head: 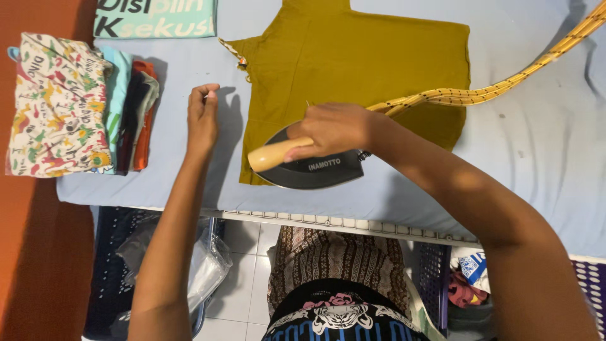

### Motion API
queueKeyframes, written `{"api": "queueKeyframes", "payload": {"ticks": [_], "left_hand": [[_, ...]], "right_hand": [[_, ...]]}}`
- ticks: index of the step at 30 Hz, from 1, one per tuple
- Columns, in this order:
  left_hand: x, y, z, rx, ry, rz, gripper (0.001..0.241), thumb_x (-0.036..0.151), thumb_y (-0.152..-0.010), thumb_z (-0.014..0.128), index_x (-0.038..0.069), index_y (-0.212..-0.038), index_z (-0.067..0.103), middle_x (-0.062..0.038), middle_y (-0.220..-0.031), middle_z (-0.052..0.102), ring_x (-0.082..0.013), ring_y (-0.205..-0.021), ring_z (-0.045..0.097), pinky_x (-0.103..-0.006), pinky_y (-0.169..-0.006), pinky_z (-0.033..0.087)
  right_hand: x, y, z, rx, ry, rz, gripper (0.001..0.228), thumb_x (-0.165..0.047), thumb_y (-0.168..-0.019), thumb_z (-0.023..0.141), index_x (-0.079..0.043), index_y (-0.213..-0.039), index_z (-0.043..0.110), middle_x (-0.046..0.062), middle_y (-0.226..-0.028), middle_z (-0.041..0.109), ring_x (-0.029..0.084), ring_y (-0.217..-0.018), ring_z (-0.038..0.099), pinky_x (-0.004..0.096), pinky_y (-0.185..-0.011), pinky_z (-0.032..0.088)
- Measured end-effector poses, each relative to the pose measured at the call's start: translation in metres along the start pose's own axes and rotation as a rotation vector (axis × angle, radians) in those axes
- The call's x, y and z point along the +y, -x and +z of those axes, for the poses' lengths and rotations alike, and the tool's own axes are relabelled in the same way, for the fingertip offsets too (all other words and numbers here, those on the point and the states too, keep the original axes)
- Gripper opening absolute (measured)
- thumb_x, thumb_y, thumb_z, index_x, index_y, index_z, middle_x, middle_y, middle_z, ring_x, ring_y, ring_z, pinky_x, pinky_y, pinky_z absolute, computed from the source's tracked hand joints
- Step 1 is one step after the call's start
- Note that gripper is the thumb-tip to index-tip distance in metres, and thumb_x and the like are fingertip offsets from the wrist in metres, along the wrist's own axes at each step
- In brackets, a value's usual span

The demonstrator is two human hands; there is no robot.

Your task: The person irons a mustard-colored shirt on a light blue ironing board, smoothing the fabric with a black iron. They fold the shirt neatly after ironing and place it on a stack of other folded clothes.

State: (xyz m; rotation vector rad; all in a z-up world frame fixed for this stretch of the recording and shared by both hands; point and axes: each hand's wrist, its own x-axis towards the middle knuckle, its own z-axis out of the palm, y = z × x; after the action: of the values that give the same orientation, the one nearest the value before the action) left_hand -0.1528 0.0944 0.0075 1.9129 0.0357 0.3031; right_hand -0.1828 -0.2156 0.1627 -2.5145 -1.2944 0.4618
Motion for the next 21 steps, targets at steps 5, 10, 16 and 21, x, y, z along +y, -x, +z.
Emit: {"api": "queueKeyframes", "payload": {"ticks": [5,10,16,21], "left_hand": [[0.007,0.011,0.041,0.241,-0.067,0.183,0.038,0.027,-0.114,0.042,0.001,-0.141,0.05,-0.015,-0.136,0.054,-0.0283,-0.124,0.049,-0.0429,-0.113,0.038],[0.026,0.034,0.047,0.268,-0.26,0.284,0.041,0.023,-0.113,0.042,0.004,-0.149,0.042,-0.016,-0.154,0.046,-0.0324,-0.142,0.041,-0.0529,-0.125,0.023],[0.043,0.037,0.057,-0.027,-0.751,0.271,0.062,0.005,-0.093,0.049,0.007,-0.154,0.041,-0.013,-0.166,0.033,-0.0367,-0.156,0.022,-0.0721,-0.118,-0.001],[0.039,0.034,0.054,-0.062,-0.821,0.379,0.071,0.001,-0.089,0.05,0.016,-0.158,0.045,-0.016,-0.168,0.029,-0.0399,-0.156,0.02,-0.0744,-0.116,0.001]], "right_hand": [[-0.021,0.026,0.023,0.317,0.334,-0.013,0.056,-0.066,-0.098,0.052,-0.014,-0.088,0.072,0.011,-0.062,0.068,0.036,-0.051,0.067,0.044,-0.052,0.056],[-0.014,0.018,0.041,0.502,0.346,0.307,0.057,-0.058,-0.103,0.055,-0.004,-0.089,0.068,0.014,-0.064,0.068,0.033,-0.048,0.067,0.043,-0.043,0.055],[0.018,-0.006,0.036,0.59,0.308,0.43,0.051,-0.051,-0.106,0.057,-0.002,-0.095,0.067,0.017,-0.063,0.066,0.037,-0.054,0.068,0.046,-0.05,0.056],[0.018,0.018,0.001,0.241,-0.046,0.41,0.053,-0.053,-0.103,0.055,-0.001,-0.102,0.067,0.018,-0.062,0.067,0.034,-0.052,0.067,0.045,-0.054,0.055]]}}
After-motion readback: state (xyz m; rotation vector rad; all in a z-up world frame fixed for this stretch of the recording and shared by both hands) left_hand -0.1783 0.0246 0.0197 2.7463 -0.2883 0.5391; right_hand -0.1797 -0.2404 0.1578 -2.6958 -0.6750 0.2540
